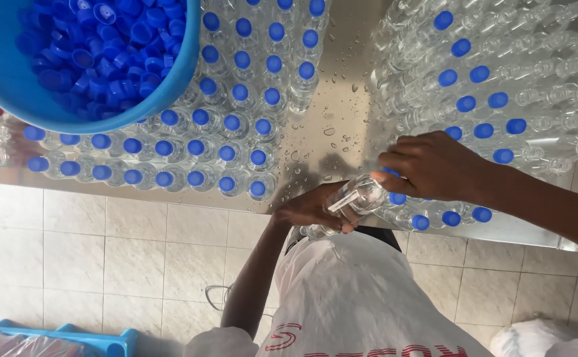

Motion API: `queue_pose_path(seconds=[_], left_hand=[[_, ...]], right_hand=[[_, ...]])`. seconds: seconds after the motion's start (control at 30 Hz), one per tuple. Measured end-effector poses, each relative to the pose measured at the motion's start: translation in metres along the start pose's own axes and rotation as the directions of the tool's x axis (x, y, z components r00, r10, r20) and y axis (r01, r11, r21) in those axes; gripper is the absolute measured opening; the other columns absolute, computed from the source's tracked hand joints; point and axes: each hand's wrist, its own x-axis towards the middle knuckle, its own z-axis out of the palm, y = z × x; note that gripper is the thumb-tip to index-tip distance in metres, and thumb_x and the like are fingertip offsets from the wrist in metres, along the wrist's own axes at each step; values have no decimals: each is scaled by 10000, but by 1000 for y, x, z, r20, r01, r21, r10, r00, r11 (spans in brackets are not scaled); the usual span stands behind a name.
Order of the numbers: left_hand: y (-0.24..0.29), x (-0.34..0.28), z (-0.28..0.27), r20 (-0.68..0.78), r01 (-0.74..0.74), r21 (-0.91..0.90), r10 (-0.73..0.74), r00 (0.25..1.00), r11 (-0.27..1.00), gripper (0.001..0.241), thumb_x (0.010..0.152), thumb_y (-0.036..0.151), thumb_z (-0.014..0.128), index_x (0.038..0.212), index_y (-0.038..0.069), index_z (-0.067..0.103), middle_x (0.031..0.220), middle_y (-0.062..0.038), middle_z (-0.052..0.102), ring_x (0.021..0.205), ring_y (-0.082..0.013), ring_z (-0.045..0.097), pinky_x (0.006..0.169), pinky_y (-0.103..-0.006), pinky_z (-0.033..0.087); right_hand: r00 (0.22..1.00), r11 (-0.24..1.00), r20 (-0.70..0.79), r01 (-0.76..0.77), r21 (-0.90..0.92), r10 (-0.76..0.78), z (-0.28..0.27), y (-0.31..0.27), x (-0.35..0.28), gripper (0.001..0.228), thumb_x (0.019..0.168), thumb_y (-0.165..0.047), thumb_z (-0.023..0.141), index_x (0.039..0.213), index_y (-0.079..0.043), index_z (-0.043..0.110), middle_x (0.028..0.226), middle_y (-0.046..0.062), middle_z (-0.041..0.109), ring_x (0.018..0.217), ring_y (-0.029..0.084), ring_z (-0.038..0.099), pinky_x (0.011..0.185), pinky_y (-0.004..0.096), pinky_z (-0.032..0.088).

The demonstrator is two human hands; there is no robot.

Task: Manually placing and screwing blue plastic caps onto clear plastic water bottles on a production table.

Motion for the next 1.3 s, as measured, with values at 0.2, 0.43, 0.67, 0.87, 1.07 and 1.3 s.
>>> queue_pose_path(seconds=[0.2, 0.43, 0.67, 0.87, 1.07, 1.3], left_hand=[[-42, 1, -8, 377, 122, -310, 4, 926, 943, 701, 844, 223, 946, 1357, -111, 603, 987, -311, 776, 828, -354, 816, 702, -482, 706], [53, -1, 34, -296, 269, 266, -187, 937, 926, 1141, 843, 400, 880, 1576, -263, 308, 1306, -460, 672, 1309, -599, 632, 1070, -628, 556], [-51, 41, 32, -683, 722, 691, 308, 663, -21, 1096, 745, 373, 987, 1627, 138, 381, 1147, -146, 711, 934, -353, 770, 760, -500, 645], [-66, 42, -5, -604, 651, 750, 527, 598, 121, 1026, 810, 315, 998, 1632, 104, 421, 1186, -168, 706, 1008, -334, 768, 876, -481, 668], [-59, 38, -13, -892, 587, 446, 279, 356, 676, 879, 1026, 212, 758, 1697, -26, 241, 1636, -351, 387, 1548, -569, 391, 1235, -673, 406], [-196, 46, -102, -922, -542, -284, -69, 382, 791, 214, 1046, 127, 705, 1252, 81, 670, 1197, -138, 680, 1191, -341, 712, 1127, -549, 567]], right_hand=[[864, 895, -239, 412, -173, -444, 22, -8, -2, 574, 1122, -620, 344, 1068, -143, 660, 918, 102, 605, 826, 308, 669, 705, 418, 597], [882, 827, 198, -471, 308, 429, 52, 11, 11, 704, 1104, -370, 290, 546, -68, 595, 509, 207, 632, 616, 448, 723, 660, 529, 549], [430, 351, 690, -898, 263, 582, 127, 97, 33, 596, 993, -399, 471, 792, 119, 688, 638, 295, 673, 506, 407, 611, 465, 517, 340], [517, 347, 672, -855, 384, 530, 41, 38, 95, 543, 1095, -420, 437, 1134, 27, 742, 622, 226, 672, 406, 309, 633, 354, 422, 484], [860, 743, 304, -507, 436, 409, 75, 23, 137, 382, 1097, -408, 632, 1347, -119, 615, 933, 210, 771, 935, 455, 786, 798, 618, 597], [907, 762, 42, -376, 528, 418, 83, 22, 148, 420, 1108, -288, 675, 1455, -82, 561, 1035, 195, 715, 1018, 441, 749, 810, 625, 601]])
